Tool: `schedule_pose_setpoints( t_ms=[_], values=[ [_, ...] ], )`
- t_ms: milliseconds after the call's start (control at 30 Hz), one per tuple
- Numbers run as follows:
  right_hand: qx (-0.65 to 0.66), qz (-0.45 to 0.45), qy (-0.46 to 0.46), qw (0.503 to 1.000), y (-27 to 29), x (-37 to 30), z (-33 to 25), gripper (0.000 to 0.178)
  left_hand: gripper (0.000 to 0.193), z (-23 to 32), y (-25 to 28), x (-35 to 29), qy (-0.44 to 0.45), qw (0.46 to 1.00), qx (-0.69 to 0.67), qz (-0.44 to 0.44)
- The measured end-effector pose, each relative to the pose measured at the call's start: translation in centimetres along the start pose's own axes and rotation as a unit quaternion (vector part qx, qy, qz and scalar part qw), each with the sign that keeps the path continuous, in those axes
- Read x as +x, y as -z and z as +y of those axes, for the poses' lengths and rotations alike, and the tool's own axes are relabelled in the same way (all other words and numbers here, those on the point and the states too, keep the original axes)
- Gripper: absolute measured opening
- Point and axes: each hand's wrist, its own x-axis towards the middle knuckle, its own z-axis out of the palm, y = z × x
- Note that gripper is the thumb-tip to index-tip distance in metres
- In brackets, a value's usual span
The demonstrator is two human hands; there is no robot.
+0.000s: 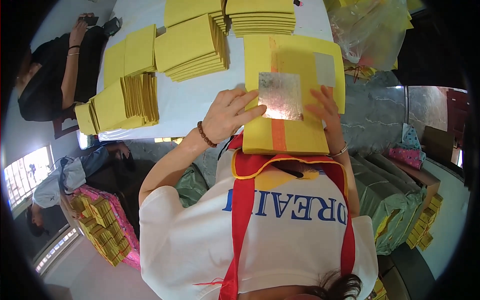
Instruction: Sorting and counting stacks of joss paper on a table.
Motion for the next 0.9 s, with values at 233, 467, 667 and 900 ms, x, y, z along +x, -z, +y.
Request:
schedule_pose_setpoints(
  t_ms=[233, 467, 667, 900],
  values=[
    [0.019, -0.123, -0.01, 0.992, 0.6, 0.4, -0.9, 0.03, 0.027, 0.7, -0.2, -0.8, 0.11, 0.95, -0.294, 0.0],
    [0.224, -0.066, -0.299, 0.925, -0.5, 2.5, -2.5, 0.029, 0.017, 1.5, -0.8, 0.6, 0.32, 0.883, -0.341, 0.018],
    [0.232, 0.118, -0.248, 0.933, -2.9, 3.1, -2.3, 0.04, 0.024, 0.0, -2.5, 1.4, 0.452, 0.768, -0.454, 0.027],
    [0.16, 0.002, -0.301, 0.94, -2.1, 3.0, -1.1, 0.046, 0.064, 0.0, -2.4, 1.9, 0.479, 0.636, -0.6, 0.08]
  ],
)
